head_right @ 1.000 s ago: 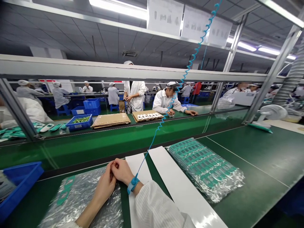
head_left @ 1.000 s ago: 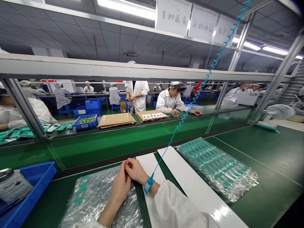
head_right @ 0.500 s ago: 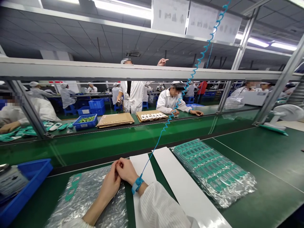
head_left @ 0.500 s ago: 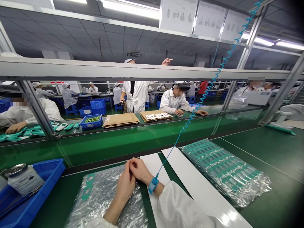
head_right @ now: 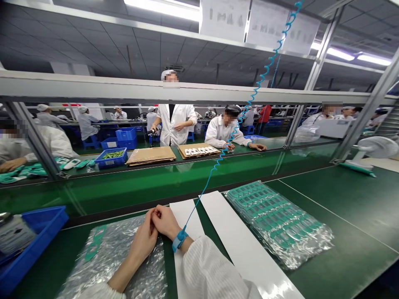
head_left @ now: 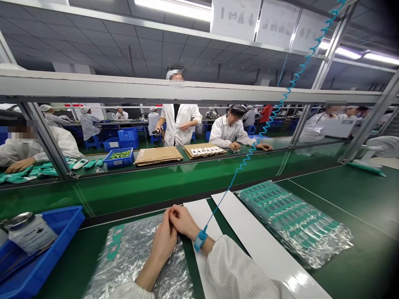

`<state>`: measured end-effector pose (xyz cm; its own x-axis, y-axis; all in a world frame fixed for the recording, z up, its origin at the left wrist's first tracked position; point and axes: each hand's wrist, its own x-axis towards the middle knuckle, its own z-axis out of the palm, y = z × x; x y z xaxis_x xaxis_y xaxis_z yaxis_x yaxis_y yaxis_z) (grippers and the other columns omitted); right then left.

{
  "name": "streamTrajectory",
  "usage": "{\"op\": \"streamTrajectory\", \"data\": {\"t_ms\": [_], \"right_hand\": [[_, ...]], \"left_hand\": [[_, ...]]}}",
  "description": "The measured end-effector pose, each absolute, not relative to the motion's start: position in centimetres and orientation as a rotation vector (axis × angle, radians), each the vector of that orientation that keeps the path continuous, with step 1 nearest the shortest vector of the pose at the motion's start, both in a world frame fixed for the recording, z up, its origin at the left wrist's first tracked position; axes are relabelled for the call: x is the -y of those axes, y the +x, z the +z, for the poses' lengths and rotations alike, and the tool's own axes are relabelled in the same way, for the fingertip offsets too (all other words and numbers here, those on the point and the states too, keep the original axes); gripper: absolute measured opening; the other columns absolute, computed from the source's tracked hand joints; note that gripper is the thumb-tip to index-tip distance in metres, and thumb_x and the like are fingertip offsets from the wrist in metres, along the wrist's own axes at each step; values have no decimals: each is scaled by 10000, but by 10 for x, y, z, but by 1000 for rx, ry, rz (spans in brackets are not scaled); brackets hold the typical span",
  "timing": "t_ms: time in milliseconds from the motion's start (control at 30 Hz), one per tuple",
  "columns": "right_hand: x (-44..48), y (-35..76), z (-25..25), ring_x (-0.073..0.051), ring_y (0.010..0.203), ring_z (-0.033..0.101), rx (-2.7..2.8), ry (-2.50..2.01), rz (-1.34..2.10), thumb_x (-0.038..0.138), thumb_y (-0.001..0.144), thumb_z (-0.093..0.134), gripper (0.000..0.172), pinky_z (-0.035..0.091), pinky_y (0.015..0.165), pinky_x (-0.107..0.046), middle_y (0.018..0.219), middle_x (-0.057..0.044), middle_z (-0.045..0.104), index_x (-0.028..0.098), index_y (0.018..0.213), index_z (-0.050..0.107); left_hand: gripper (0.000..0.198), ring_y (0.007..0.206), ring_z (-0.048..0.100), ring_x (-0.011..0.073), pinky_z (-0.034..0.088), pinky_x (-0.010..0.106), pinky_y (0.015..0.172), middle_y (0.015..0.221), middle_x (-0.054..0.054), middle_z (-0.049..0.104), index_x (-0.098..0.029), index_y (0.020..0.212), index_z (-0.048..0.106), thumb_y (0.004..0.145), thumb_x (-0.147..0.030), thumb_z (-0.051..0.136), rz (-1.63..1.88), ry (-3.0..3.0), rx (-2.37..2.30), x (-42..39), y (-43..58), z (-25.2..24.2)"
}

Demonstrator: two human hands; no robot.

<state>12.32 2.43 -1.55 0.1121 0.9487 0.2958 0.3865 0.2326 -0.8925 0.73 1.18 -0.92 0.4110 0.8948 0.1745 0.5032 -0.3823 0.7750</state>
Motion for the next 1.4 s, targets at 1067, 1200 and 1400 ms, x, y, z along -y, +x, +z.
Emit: {"op": "streamTrajectory", "data": {"t_ms": [1067, 1200, 1400], "right_hand": [[-26, 125, -21, -109, 540, 435, 1484, -1295, 651, 170, 785, 484, 198, 310, 504, -212, 562, 44, 455, 194, 603, 409], [-27, 124, -22, -112, 540, 440, 1486, -1283, 656, 176, 783, 483, 196, 315, 503, -213, 563, 41, 461, 195, 603, 409], [-28, 124, -24, -115, 541, 437, 1478, -1276, 658, 185, 787, 483, 199, 309, 497, -215, 562, 38, 460, 198, 603, 408]], "left_hand": [[523, 904, 651, 258, 451, 310, 713, 1066, 114, 684, -190, 1387, 321, 867, -153, 358, 815, 2030, -1168, -11, 7, -8], [517, 911, 648, 272, 449, 325, 720, 1079, 121, 681, -190, 1387, 324, 872, -167, 357, 813, 2033, -1183, -10, 7, -7], [501, 943, 648, 270, 455, 330, 755, 1104, 127, 677, -182, 1368, 341, 868, -167, 364, 824, 2028, -1162, -11, 7, -8]]}}
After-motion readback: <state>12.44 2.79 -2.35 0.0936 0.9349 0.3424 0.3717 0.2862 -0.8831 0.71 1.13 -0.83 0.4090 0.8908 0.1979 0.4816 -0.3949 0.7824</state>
